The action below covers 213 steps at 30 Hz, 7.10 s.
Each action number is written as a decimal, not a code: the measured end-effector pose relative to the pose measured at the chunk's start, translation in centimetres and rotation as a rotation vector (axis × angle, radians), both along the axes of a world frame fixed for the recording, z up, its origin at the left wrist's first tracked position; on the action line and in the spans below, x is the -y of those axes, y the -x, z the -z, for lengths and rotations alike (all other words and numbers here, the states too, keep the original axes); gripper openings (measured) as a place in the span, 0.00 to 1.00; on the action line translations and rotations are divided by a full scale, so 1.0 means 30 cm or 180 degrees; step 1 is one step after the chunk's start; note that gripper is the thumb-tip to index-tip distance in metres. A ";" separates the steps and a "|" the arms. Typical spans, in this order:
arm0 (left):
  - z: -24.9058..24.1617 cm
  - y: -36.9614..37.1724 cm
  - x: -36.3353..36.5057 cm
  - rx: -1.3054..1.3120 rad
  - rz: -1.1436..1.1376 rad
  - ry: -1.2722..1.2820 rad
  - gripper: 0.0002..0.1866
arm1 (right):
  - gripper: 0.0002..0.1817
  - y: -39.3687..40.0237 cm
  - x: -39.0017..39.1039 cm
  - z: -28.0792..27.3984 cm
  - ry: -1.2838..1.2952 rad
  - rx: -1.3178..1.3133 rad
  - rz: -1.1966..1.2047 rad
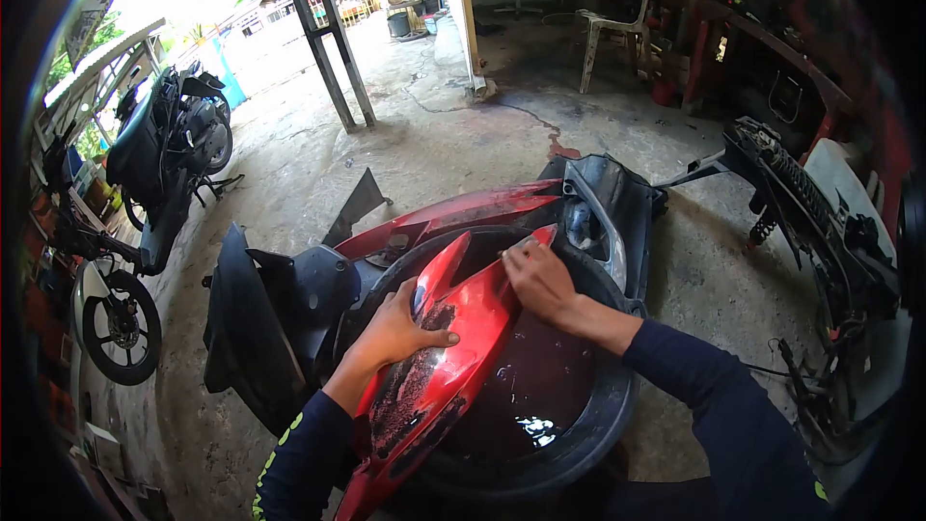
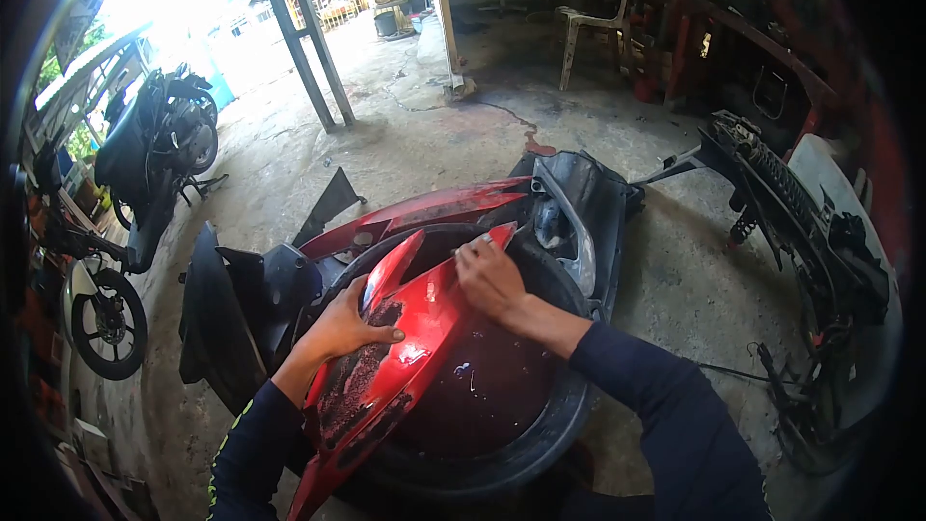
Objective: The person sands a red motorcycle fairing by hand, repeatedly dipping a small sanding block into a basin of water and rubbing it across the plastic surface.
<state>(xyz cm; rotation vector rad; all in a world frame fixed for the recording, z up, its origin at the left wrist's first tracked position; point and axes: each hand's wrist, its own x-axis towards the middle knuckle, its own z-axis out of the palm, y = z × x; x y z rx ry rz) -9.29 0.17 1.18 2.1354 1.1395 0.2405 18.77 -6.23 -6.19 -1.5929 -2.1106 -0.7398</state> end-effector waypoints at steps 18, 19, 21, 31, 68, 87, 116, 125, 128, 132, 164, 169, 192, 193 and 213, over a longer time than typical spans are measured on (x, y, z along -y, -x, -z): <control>-0.010 0.000 -0.003 0.0012 0.0012 0.0005 0.70 | 0.19 0.077 0.018 -0.027 0.0147 -0.0828 -0.0137; -0.005 0.005 -0.009 0.0000 0.0024 0.0005 0.70 | 0.19 0.123 0.057 -0.027 0.0137 -0.0839 -0.0265; 0.009 0.009 -0.011 0.0012 0.0024 0.0002 0.70 | 0.20 0.117 0.080 -0.014 0.0017 -0.0888 -0.0510; -0.015 0.005 0.005 0.0076 0.0039 -0.0024 0.69 | 0.21 0.058 0.028 -0.008 0.0237 -0.1120 -0.0220; -0.093 0.015 0.055 -0.0491 0.0144 -0.0693 0.68 | 0.20 -0.101 0.175 0.191 0.3970 -0.1783 0.0399; -0.008 -0.273 0.055 -0.1250 0.1262 -0.2419 0.55 | 0.18 -0.058 0.196 0.337 0.4149 -0.1268 0.0844; 0.040 -0.212 0.105 -0.0971 0.1357 -0.2066 0.55 | 0.18 0.158 -0.067 -0.504 0.2075 -0.2215 -0.1458; -0.067 -0.063 0.175 -0.1346 0.1227 -0.2166 0.59 | 0.16 0.038 -0.047 -0.286 0.1282 -0.2289 -0.0988; -0.111 0.004 0.215 -0.1400 -0.0004 -0.1218 0.70 | 0.15 0.016 -0.009 -0.121 0.0858 -0.2075 -0.0948; -0.071 0.067 0.165 -0.1361 -0.0185 -0.0576 0.81 | 0.16 0.067 0.086 0.025 0.0117 -0.1361 -0.1802; -0.094 0.051 0.169 -0.1184 -0.0108 -0.0610 0.76 | 0.10 -0.068 -0.049 0.013 0.0007 -0.0336 -0.0725; -0.099 0.040 0.167 -0.1243 -0.0184 -0.0595 0.79 | 0.15 0.161 0.108 0.033 -0.0102 -0.0392 -0.0589; -0.112 -0.001 0.229 -0.1187 -0.0198 -0.0814 0.74 | 0.13 0.051 -0.054 0.021 0.0332 -0.0374 0.0508; -0.115 -0.003 0.227 -0.1183 -0.0225 -0.0800 0.74 | 0.13 0.094 -0.010 -0.013 0.0533 -0.0188 0.0451; -0.118 -0.010 0.239 -0.1324 -0.0181 -0.0959 0.75 | 0.12 0.109 0.034 0.036 0.0054 -0.0431 -0.0073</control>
